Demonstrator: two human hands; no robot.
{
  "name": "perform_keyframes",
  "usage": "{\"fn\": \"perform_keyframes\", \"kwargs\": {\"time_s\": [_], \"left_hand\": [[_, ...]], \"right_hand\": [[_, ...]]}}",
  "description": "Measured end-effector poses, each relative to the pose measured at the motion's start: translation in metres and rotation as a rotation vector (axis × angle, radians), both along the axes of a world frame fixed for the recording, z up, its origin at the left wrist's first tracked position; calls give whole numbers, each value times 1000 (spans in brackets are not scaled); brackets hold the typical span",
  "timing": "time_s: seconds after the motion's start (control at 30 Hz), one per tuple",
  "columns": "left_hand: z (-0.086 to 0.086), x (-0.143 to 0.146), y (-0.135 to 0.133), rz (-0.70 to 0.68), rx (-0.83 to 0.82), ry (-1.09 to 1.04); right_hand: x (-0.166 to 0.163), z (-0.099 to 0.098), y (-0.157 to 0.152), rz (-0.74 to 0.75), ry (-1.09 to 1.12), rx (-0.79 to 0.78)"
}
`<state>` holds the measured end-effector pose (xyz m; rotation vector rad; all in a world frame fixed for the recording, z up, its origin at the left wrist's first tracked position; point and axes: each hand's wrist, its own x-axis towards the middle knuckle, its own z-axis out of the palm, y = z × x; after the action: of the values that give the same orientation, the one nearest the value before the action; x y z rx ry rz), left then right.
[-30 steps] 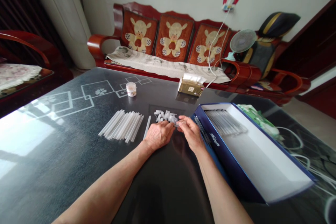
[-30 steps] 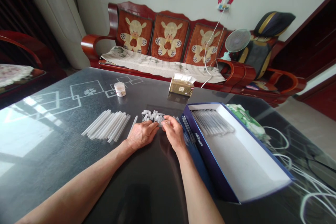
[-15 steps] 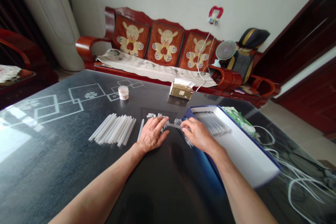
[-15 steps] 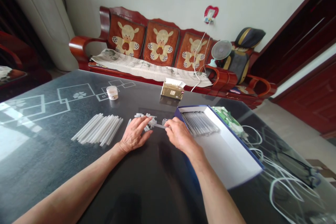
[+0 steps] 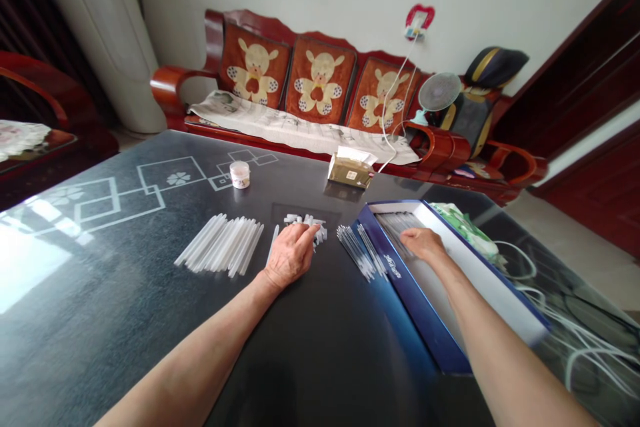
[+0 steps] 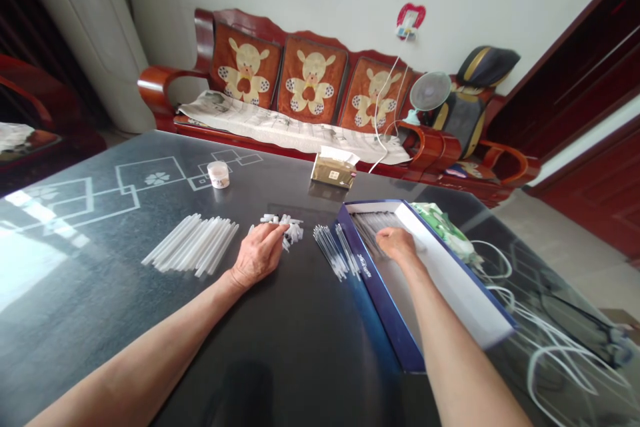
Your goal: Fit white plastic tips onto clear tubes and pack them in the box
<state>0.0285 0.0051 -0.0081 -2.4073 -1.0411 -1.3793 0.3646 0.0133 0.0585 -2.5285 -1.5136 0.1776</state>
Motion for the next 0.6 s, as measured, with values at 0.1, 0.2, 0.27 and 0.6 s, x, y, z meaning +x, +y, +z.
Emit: {"fn": "perform_keyframes", "kwargs": {"time_s": [0.1,0.2,0.27,0.6], "left_hand": [[1,0,-2,7,-25,46],[3,0,-5,12,-87,121],[5,1,-7,7,-141,161],[7,2,-10,-27,-178,196]], "right_hand": [[0,-9,1,16,8,-10],[4,-13,3,72,-7,18],[8,-10,5,111,-42,65],[-79,21,-16,357,104,571]]}}
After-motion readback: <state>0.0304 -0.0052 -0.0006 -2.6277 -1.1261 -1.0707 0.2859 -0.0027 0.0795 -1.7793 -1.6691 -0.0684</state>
